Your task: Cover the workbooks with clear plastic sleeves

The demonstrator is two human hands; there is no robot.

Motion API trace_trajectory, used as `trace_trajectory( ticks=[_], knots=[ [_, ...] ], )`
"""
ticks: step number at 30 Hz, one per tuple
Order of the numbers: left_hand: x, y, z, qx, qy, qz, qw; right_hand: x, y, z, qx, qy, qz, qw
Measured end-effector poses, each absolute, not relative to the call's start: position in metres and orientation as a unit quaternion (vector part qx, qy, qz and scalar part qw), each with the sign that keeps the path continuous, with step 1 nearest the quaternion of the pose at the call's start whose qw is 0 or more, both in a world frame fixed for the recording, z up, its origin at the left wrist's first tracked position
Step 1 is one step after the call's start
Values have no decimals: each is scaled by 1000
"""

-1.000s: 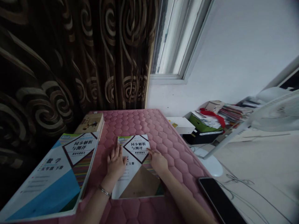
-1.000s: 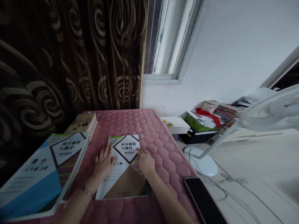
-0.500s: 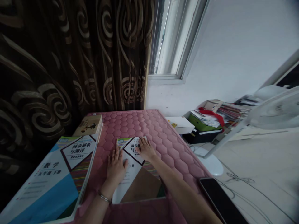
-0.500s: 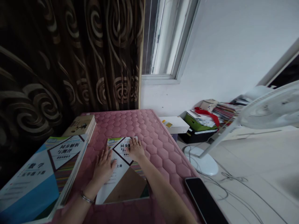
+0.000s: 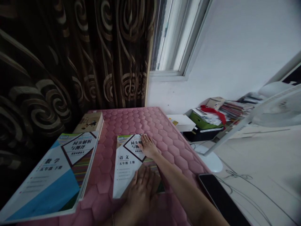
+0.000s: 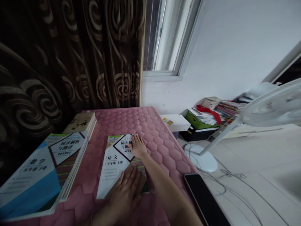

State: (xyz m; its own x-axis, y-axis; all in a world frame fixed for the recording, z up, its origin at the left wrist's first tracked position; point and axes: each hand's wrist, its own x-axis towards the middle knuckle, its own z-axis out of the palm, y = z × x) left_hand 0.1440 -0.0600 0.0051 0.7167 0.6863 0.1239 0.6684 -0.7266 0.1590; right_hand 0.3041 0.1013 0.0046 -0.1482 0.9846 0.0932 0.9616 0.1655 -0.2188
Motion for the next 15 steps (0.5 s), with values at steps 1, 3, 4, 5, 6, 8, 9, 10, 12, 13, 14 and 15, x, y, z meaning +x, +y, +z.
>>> trace_trajectory(
  ticks=[1,3,4,5,6,8,9,10,12,13,14,15],
  knots=[
    [148,-66,4,930,353,91,54,304,102,5,-644,-755,57,105],
    [154,-73,5,932,346,89,59,305,103,5,-645,-754,61,104],
    [156,-74,7,932,346,85,62,304,104,6,-646,-754,62,105],
    [158,-75,9,932,347,80,65,304,104,7,-645,-754,65,105],
    [159,-75,11,932,347,76,67,304,104,9,-645,-754,67,105],
    [161,-75,14,932,348,73,68,303,101,12,-642,-756,67,105],
    [161,-75,14,932,348,75,67,304,97,12,-639,-759,65,105],
    [161,-76,13,931,350,80,65,305,90,12,-633,-765,60,104],
    [160,-75,10,929,352,90,62,310,72,7,-603,-790,45,105],
    [160,-75,8,929,353,92,62,313,62,3,-582,-805,37,105],
    [159,-75,6,929,352,93,65,317,53,-1,-559,-822,29,107],
    [159,-75,5,930,349,91,69,322,45,-5,-544,-832,24,107]
  ],
)
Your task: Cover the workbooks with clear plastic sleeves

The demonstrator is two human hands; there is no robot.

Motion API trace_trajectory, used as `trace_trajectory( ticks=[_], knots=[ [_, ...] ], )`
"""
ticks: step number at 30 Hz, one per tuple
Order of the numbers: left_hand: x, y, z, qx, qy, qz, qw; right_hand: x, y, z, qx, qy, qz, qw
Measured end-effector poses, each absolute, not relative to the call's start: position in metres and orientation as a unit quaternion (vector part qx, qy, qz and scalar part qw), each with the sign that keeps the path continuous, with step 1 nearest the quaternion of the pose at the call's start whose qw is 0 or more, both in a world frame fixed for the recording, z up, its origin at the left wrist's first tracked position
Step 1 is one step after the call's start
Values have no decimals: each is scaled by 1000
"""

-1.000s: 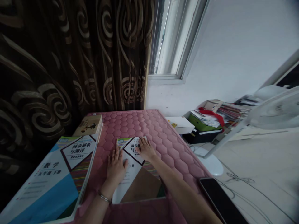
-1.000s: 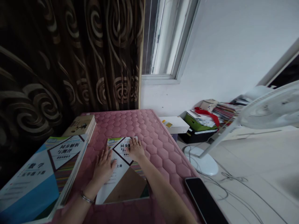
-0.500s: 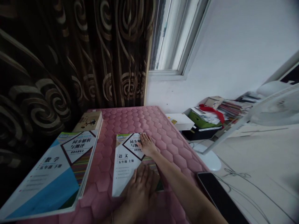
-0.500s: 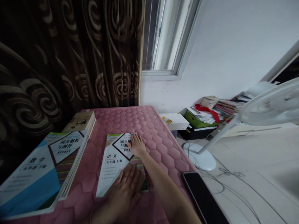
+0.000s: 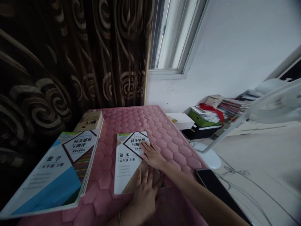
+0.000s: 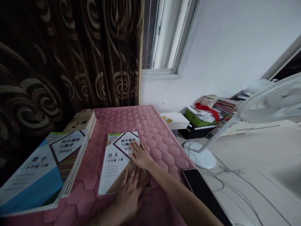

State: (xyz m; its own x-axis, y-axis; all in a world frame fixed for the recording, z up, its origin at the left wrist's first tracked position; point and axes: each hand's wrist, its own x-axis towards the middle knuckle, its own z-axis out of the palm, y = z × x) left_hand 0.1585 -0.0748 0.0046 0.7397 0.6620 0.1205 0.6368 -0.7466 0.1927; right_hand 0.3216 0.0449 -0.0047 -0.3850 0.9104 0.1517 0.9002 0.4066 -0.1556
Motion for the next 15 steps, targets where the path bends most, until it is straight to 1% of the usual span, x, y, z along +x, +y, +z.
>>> trace_trajectory(
  ticks=[3,10,15],
  knots=[
    [157,-75,2,933,340,85,85,332,40,-10,-527,-844,12,100],
    [165,-74,3,933,341,74,91,334,111,8,-598,-797,56,54],
    [144,-73,1,937,331,86,74,335,127,5,-600,-797,56,49]
  ],
)
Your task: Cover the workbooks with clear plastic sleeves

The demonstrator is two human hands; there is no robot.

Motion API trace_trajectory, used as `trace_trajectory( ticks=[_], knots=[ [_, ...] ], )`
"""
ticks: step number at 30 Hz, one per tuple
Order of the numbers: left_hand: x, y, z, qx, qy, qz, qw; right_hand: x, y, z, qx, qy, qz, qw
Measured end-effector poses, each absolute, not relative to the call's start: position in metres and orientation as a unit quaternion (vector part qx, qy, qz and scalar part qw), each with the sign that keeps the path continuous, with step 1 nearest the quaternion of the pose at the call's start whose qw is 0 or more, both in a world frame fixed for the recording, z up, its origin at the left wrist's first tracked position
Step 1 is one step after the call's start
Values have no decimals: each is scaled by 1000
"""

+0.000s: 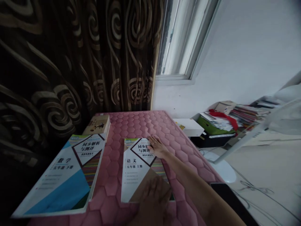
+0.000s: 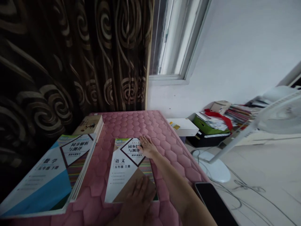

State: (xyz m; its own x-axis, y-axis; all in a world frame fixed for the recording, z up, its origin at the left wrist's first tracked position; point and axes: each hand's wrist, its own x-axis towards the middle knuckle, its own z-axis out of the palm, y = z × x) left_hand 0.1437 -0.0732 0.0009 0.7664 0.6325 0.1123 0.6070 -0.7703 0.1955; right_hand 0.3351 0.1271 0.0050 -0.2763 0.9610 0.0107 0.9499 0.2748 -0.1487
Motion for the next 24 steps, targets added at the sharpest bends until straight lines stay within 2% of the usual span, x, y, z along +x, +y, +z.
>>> trace_trajectory(
  ticks=[8,14,19,20,24],
  knots=[
    [49,-97,-13,836,543,77,13,335,125,3,-606,-793,48,36],
    [57,-105,-14,831,543,114,-27,307,107,25,-591,-804,44,47],
    [56,-101,-19,833,547,85,-5,234,43,15,-453,-886,84,45],
    [55,-100,-22,834,546,77,0,222,33,11,-404,-908,91,67],
    [49,-96,-35,842,534,83,-13,198,35,3,-376,-917,88,99]
  ],
)
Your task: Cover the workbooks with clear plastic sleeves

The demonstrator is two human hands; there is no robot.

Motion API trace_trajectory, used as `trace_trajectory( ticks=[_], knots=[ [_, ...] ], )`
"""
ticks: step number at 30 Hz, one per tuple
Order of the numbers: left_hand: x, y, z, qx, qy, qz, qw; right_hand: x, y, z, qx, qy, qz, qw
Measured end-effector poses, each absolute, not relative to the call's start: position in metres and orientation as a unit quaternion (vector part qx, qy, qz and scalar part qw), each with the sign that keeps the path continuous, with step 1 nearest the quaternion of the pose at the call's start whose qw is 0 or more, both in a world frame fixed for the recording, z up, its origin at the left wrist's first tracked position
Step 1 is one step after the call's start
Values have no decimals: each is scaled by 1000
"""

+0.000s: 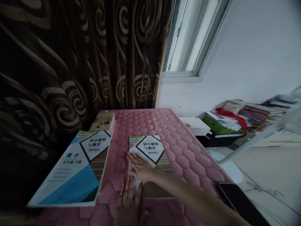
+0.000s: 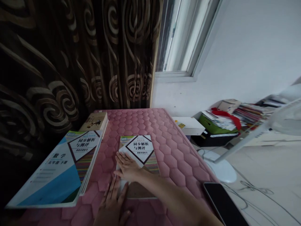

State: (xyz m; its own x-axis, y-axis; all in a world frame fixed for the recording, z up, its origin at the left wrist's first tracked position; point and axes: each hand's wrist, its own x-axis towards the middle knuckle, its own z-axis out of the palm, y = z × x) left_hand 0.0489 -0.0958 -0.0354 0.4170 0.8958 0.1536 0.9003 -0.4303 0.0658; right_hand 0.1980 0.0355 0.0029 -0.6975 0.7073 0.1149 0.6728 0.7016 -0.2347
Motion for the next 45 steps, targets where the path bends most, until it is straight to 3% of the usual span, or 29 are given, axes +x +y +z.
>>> trace_trajectory(
  ticks=[11,24,33,38,45],
  knots=[
    [61,-101,-41,-819,-563,-86,68,177,156,29,-502,-859,96,36],
    [58,-97,-49,-819,-560,-102,70,193,63,10,-360,-923,98,98],
    [55,-98,-44,-820,-555,-124,61,251,136,32,-577,-812,70,49],
    [49,-97,-38,-836,-530,-129,48,283,83,24,-623,-779,41,58],
    [50,-98,-31,-837,-525,-147,52,268,-46,-12,-497,-860,5,117]
  ],
)
